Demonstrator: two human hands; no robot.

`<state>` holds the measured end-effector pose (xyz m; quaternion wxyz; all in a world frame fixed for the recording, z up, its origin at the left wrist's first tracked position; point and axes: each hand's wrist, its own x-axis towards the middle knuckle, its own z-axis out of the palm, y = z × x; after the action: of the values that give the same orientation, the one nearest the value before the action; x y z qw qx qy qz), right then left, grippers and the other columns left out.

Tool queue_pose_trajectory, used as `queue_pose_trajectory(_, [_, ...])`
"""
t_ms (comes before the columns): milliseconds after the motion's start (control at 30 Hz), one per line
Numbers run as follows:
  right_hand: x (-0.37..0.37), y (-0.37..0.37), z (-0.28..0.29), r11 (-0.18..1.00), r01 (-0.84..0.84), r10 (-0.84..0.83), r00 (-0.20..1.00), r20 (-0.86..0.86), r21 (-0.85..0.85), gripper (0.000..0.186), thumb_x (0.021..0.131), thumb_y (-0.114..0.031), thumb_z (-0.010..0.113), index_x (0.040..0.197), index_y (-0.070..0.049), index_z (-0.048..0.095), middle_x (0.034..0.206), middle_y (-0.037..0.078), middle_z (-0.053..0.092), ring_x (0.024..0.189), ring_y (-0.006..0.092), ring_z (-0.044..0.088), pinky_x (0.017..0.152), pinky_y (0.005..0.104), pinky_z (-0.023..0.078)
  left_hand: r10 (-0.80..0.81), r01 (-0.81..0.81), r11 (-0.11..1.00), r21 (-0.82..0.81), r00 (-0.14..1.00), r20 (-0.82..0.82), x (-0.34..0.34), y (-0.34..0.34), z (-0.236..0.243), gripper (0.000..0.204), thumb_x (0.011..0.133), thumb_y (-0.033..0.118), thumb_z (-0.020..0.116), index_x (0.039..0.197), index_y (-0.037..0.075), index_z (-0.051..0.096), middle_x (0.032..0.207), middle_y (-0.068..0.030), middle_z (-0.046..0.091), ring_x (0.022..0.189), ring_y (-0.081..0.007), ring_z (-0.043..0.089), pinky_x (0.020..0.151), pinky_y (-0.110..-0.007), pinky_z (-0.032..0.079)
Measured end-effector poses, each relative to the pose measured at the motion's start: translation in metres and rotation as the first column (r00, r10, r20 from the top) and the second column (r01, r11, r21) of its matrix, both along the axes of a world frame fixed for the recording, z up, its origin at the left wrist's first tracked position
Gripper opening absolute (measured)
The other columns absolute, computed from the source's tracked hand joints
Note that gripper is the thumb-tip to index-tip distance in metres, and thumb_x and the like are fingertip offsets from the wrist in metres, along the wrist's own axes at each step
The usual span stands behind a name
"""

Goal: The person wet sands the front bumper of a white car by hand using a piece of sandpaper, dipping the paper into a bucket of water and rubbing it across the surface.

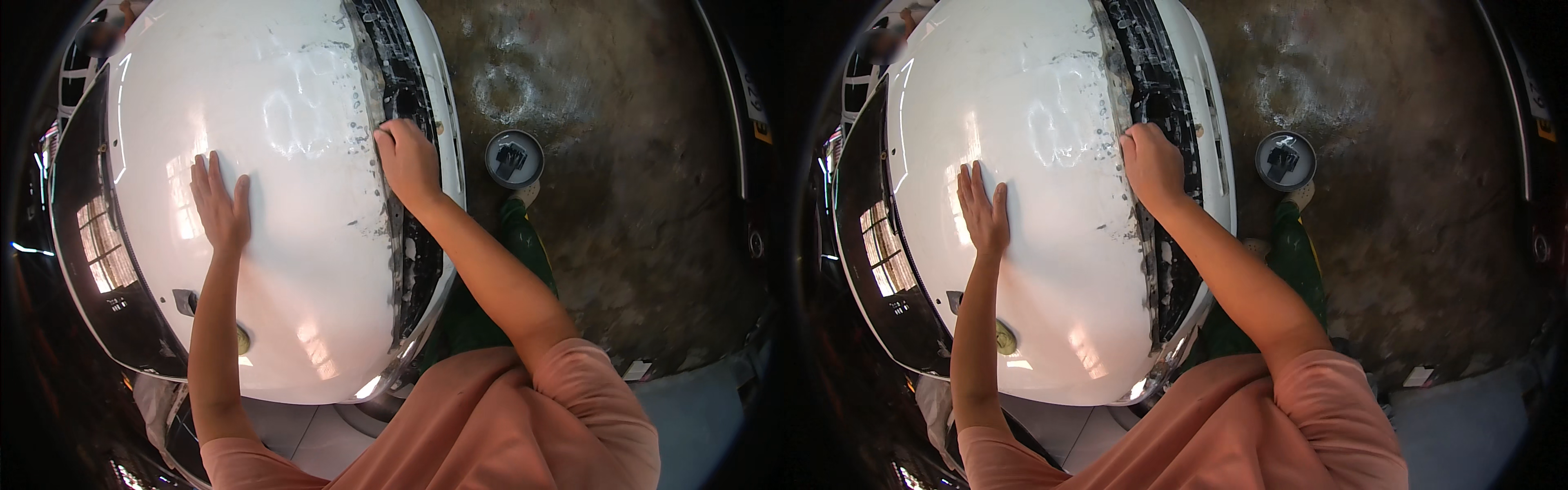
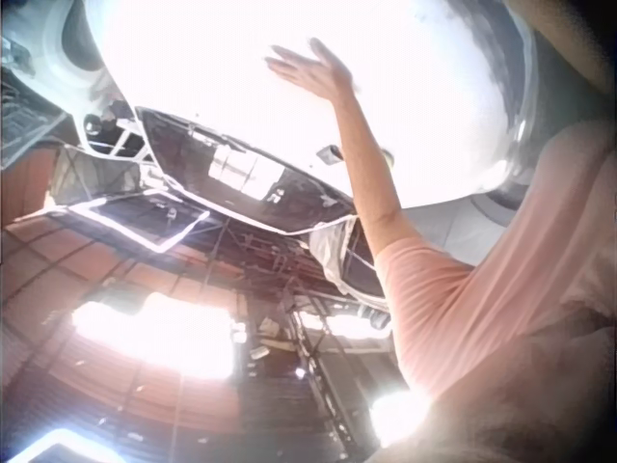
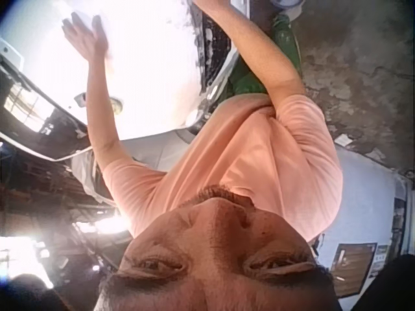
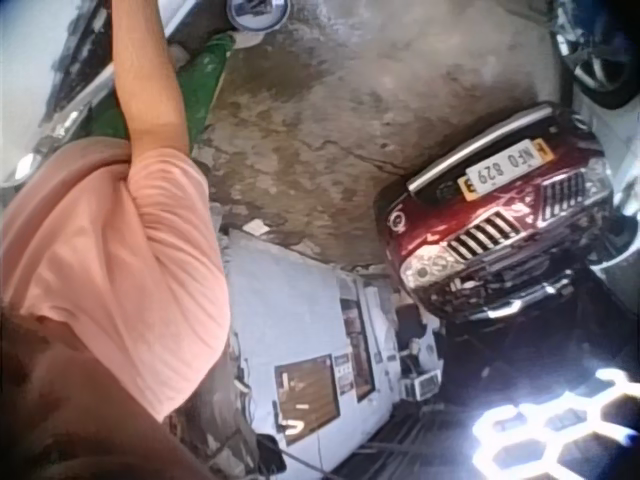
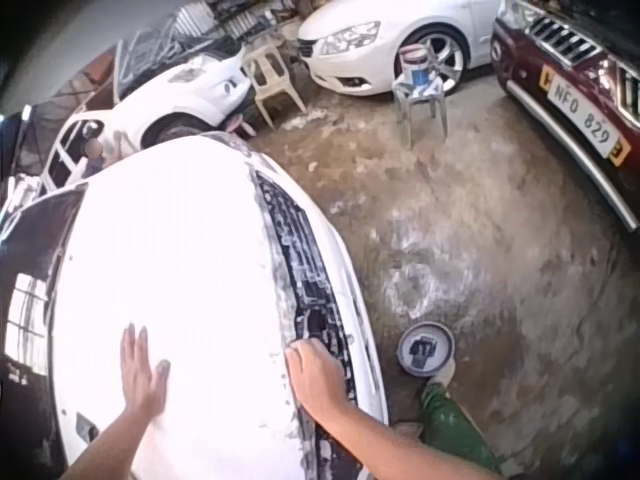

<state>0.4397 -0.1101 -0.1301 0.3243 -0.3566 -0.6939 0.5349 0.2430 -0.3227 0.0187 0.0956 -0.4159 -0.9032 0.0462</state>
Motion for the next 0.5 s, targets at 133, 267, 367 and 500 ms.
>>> queue_pose_trajectory(133, [-0.038, 0.041, -0.006, 0.998, 0.002, -0.004, 1.000, 0.017, 0.069, 0.019, 0.095, -0.022, 0.063, 0.093, -0.003, 0.063, 0.093, 0.016, 0.066, 0.086, 0.0412, 0.066, 0.078, 0.0498, 0.053, -0.011, 0.011, 1.000, -0.004, 1.000, -0.007, 0.000, 0.002, 0.002, 0.068, 0.103, 0.046, 0.052, 0.158, 0.009, 0.036, 0.164, -0.0220, 0.029, 0.152, -0.0416, 0.025, 0.125, -0.052, 0.018])
queue_pose_trajectory(267, [-0.072, 0.075, -0.006, 0.989, 0.105, -0.109, 0.994, 0.033, 0.109, 0.017, 0.095, -0.020, 0.063, 0.092, -0.003, 0.063, 0.093, 0.016, 0.066, 0.086, 0.0405, 0.066, 0.077, 0.0488, 0.053, -0.022, 0.022, 1.000, 0.009, 1.000, 0.006, -0.001, 0.012, 0.001, 0.068, 0.102, 0.045, 0.053, 0.158, 0.009, 0.035, 0.164, -0.0216, 0.028, 0.153, -0.0403, 0.024, 0.125, -0.053, 0.018])
queue_pose_trajectory(367, [-0.033, 0.032, -0.002, 0.996, 0.015, -0.017, 1.000, 0.020, 0.083, 0.016, 0.096, -0.019, 0.062, 0.093, -0.003, 0.063, 0.095, 0.016, 0.066, 0.086, 0.0408, 0.066, 0.077, 0.0492, 0.053, 0.001, -0.001, 1.000, 0.003, 1.000, -0.006, 0.000, 0.002, 0.001, 0.069, 0.102, 0.046, 0.053, 0.157, 0.008, 0.037, 0.164, -0.0215, 0.028, 0.153, -0.0410, 0.024, 0.125, -0.054, 0.018])
queue_pose_trajectory(500, [-0.016, 0.029, 0.002, 0.993, -0.078, 0.073, 0.996, 0.056, 0.091, 0.016, 0.096, -0.019, 0.062, 0.095, -0.003, 0.063, 0.096, 0.016, 0.066, 0.087, 0.0410, 0.066, 0.076, 0.0494, 0.053, 0.001, -0.001, 1.000, 0.011, 1.000, -0.003, 0.002, 0.005, 0.006, 0.067, 0.103, 0.046, 0.052, 0.157, 0.008, 0.038, 0.165, -0.0208, 0.028, 0.153, -0.0405, 0.023, 0.125, -0.054, 0.018])
